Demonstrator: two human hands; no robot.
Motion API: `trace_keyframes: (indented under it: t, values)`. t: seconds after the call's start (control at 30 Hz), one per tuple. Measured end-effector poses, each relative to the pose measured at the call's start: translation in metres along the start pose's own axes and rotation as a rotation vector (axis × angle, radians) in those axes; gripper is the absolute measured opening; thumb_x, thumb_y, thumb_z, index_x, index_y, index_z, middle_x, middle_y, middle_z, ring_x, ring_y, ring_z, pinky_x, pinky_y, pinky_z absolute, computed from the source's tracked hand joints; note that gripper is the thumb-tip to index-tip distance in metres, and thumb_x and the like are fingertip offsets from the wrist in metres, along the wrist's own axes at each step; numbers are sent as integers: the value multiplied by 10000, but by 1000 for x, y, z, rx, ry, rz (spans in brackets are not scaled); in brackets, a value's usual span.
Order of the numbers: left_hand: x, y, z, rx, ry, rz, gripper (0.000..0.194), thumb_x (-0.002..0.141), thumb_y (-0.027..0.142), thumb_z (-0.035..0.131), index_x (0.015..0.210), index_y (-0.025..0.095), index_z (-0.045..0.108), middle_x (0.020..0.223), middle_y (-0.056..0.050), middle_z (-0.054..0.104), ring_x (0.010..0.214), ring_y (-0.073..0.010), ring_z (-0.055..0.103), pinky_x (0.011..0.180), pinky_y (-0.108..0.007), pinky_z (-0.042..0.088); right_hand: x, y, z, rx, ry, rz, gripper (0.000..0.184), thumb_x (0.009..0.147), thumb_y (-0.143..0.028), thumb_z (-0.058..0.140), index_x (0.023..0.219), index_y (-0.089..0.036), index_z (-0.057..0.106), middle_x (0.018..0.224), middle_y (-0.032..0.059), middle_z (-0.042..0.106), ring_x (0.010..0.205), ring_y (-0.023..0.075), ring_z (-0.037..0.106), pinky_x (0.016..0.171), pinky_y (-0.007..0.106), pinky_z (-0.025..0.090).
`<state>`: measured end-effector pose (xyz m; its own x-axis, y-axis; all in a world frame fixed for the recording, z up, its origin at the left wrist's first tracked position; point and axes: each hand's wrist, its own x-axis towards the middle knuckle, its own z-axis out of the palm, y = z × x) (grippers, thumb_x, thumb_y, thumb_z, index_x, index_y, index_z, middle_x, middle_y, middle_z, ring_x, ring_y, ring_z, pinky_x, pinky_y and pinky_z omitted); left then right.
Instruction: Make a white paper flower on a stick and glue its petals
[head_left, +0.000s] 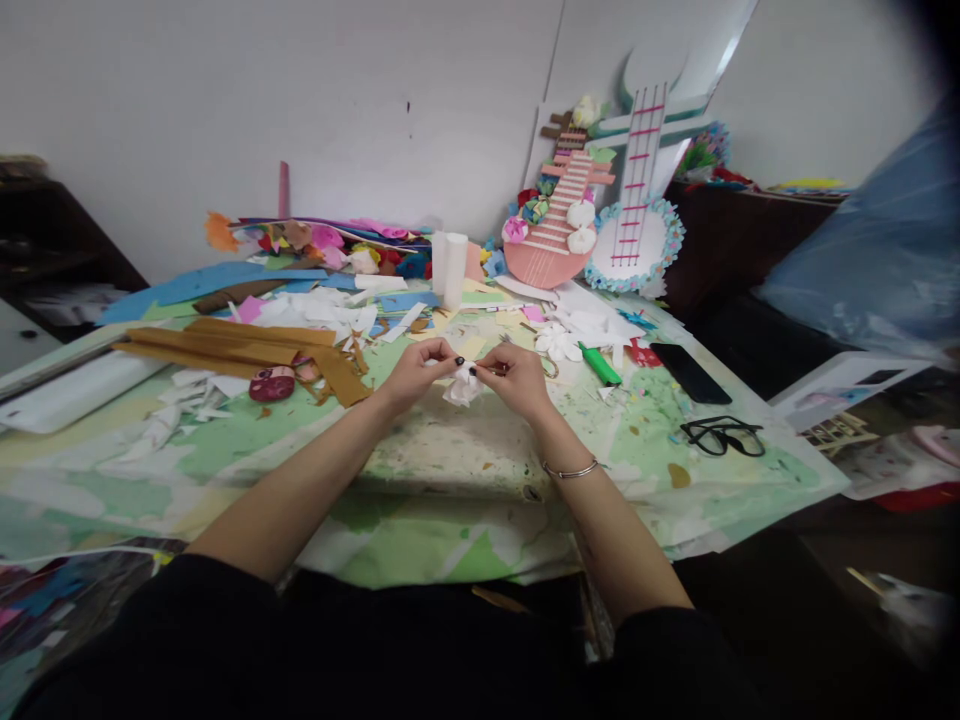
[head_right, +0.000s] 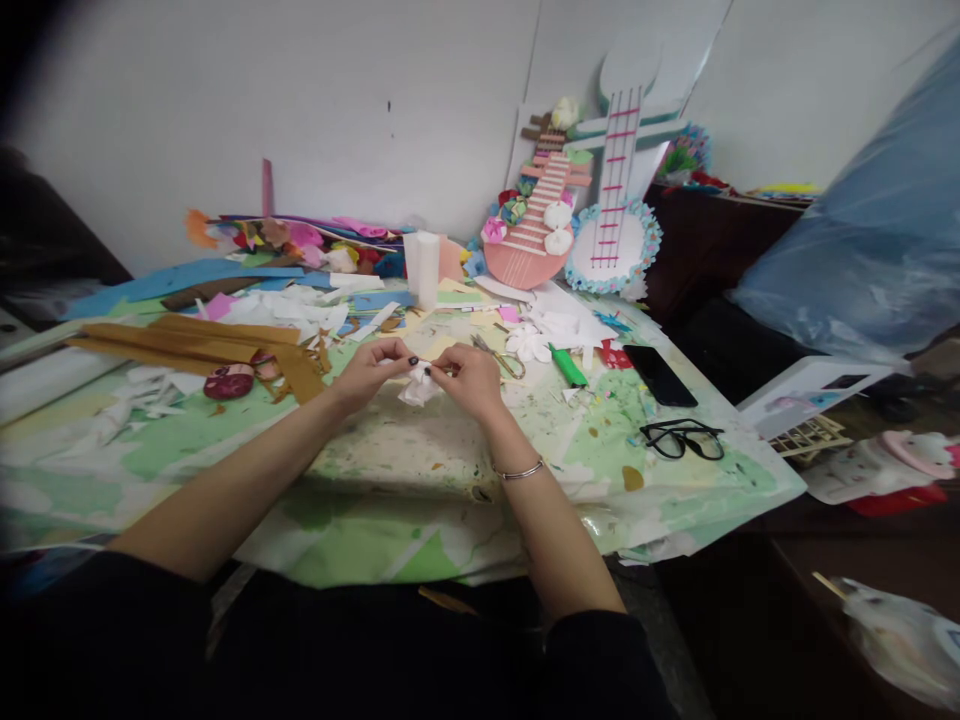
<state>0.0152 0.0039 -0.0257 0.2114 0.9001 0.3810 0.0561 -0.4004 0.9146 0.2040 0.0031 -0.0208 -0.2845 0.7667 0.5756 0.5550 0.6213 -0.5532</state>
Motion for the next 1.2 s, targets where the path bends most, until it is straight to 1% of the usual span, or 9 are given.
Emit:
trace_keyframes:
  t: [0.27, 0.5, 0.9, 1.03, 1.2]
  values:
    - [0, 0, -1, 11, -12, -2, 343, 670, 449, 740, 649, 152, 571, 671, -11, 594, 632, -129, 505, 638, -257, 380, 0, 0, -1, -2, 2, -3, 102, 743, -246, 696, 671, -179, 669, 658, -1, 613, 610, 108, 513, 560, 232, 319]
    - [0, 3, 0, -1, -20, -7, 371, 651, 464, 752, 638, 154, 548, 713, -28, 622, 664, -141, 530, 655, -263, 399, 0, -1, -1, 6, 2, 5, 128, 747, -274, 697, 666, -182, 662, 647, -5, 595, 601, 108, 500, 563, 232, 320]
    - [-1, 4, 0, -23, -47, -26, 379, 647, 467, 757, 653, 153, 546, 745, -35, 626, 678, -138, 535, 644, -253, 399, 0, 1, 0, 10, -1, 0, 148, 746, -286, 702, 660, -180, 647, 648, -10, 581, 604, 105, 502, 564, 231, 326]
    - [-1, 2, 0, -55, -57, -34, 384, 646, 464, 762, 665, 155, 536, 781, -43, 637, 702, -144, 551, 651, -255, 410, 0, 3, 2, 20, 14, 4, 145, 732, -271, 701, 640, -184, 631, 642, -13, 582, 590, 103, 487, 551, 229, 313]
    - [-1, 3, 0, -53, -57, -36, 398, 637, 480, 766, 656, 156, 535, 779, -49, 638, 702, -150, 558, 651, -263, 418, -1, 4, 3, 44, 37, 14, 155, 714, -265, 708, 627, -177, 615, 608, -22, 564, 563, 95, 464, 534, 224, 296]
